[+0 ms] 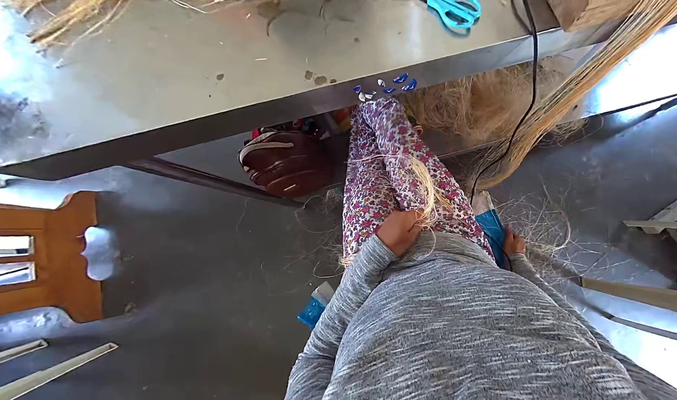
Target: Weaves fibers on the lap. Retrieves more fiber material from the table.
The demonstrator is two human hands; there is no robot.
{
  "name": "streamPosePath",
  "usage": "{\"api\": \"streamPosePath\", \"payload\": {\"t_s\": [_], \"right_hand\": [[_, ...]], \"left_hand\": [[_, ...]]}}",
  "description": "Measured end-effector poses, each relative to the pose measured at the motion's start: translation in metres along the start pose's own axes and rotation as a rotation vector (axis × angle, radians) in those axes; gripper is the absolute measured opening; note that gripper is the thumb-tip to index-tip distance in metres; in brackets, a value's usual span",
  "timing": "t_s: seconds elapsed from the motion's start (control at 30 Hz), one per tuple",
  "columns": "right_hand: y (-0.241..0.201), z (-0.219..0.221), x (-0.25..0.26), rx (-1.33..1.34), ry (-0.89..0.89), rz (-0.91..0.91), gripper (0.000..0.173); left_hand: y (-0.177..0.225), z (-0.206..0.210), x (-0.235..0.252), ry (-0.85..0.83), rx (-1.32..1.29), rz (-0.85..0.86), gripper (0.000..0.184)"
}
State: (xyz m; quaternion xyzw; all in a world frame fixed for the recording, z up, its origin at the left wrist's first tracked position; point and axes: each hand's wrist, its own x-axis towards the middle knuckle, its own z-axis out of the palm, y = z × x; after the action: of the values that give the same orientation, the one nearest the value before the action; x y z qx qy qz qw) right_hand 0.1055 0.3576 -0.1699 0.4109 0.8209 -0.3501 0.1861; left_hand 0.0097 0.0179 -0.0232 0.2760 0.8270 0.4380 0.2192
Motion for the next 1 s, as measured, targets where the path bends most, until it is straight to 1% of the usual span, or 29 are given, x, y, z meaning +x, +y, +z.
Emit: {"api": "streamPosePath", "payload": {"t_s": [0.07,0.13,0.17,0.23,0.27,0.3,0.33,0.37,0.4,0.43,0.47,0.5,0.53,0.57,0.6,0.63,0.67,0.7,0.73,0.77,0.8,0.9,0.93,0.97,1.0], "right_hand": [[-0.008,-0.019,0.004,0.091,0.05,-0.058,0.061],[-0.036,-0.057,-0.001,-0.018,0.154,-0.168,0.051],[-0.055,-0.078,-0.009,-0.119,0.198,-0.246,0.05],[-0.098,-0.114,-0.031,-0.268,0.254,-0.469,0.05],[-0.118,-0.124,-0.043,-0.273,0.266,-0.612,0.049],[-0.138,-0.13,-0.055,-0.233,0.232,-0.755,0.052],[-0.156,-0.129,-0.067,-0.154,0.137,-0.876,0.063],[-0.173,-0.124,-0.076,-0.073,-0.006,-0.97,0.079],[-0.188,-0.114,-0.082,-0.033,-0.152,-1.039,0.098],[-0.203,-0.101,-0.085,-0.022,-0.278,-1.084,0.113],[-0.216,-0.087,-0.084,-0.01,-0.384,-1.107,0.122],[-0.226,-0.071,-0.081,0.006,-0.475,-1.131,0.127],[-0.235,-0.055,-0.075,0.043,-0.579,-1.159,0.129],[-0.241,-0.041,-0.068,0.113,-0.714,-1.159,0.128],[-0.246,-0.029,-0.064,0.202,-0.826,-1.133,0.118],[-0.248,-0.021,-0.06,0.29,-0.893,-1.094,0.096],[-0.248,-0.018,-0.057,0.349,-0.919,-1.034,0.062],[-0.246,-0.022,-0.054,0.36,-0.907,-0.986,0.029],[-0.241,-0.033,-0.049,0.328,-0.902,-0.966,0.01],[-0.235,-0.051,-0.043,0.284,-0.881,-0.941,0.004],[-0.226,-0.074,-0.037,0.255,-0.845,-0.9,0.006],[-0.184,-0.143,-0.013,0.29,-0.724,-0.789,0.008],[-0.17,-0.162,-0.006,0.324,-0.696,-0.763,0.009],[-0.156,-0.176,0.0,0.359,-0.674,-0.738,0.011],[-0.144,-0.187,0.006,0.38,-0.653,-0.712,0.015]], "left_hand": [[0.0,-0.003,-0.003,-0.001,0.032,0.0,0.021],[0.001,-0.005,-0.005,-0.023,0.052,-0.002,0.021],[0.002,-0.006,-0.007,-0.037,0.059,-0.003,0.022],[0.003,-0.007,-0.011,-0.047,0.061,0.023,0.022],[0.004,-0.007,-0.013,-0.031,0.044,0.073,0.022],[0.006,-0.008,-0.016,-0.02,0.015,0.137,0.021],[0.008,-0.009,-0.019,-0.014,-0.03,0.215,0.021],[0.01,-0.01,-0.021,-0.029,-0.087,0.284,0.022],[0.013,-0.012,-0.023,-0.059,-0.144,0.34,0.023],[0.015,-0.014,-0.025,-0.084,-0.192,0.384,0.024],[0.018,-0.016,-0.026,-0.113,-0.228,0.41,0.023],[0.019,-0.018,-0.027,-0.141,-0.261,0.428,0.023],[0.019,-0.019,-0.027,-0.167,-0.294,0.442,0.023],[0.019,-0.021,-0.027,-0.187,-0.331,0.45,0.023],[0.019,-0.023,-0.027,-0.201,-0.363,0.447,0.024],[0.018,-0.025,-0.028,-0.201,-0.383,0.428,0.024],[0.015,-0.027,-0.029,-0.179,-0.389,0.393,0.025],[0.012,-0.029,-0.031,-0.136,-0.391,0.343,0.025],[0.007,-0.031,-0.032,-0.086,-0.397,0.284,0.023],[0.002,-0.033,-0.033,-0.028,-0.41,0.218,0.021],[-0.005,-0.038,-0.034,0.022,-0.413,0.166,0.024],[-0.029,-0.049,-0.032,0.097,-0.373,0.076,0.054],[-0.039,-0.054,-0.03,0.092,-0.339,0.04,0.058],[-0.049,-0.057,-0.03,0.083,-0.3,-0.011,0.055],[-0.055,-0.06,-0.03,0.073,-0.245,-0.075,0.048]]}}
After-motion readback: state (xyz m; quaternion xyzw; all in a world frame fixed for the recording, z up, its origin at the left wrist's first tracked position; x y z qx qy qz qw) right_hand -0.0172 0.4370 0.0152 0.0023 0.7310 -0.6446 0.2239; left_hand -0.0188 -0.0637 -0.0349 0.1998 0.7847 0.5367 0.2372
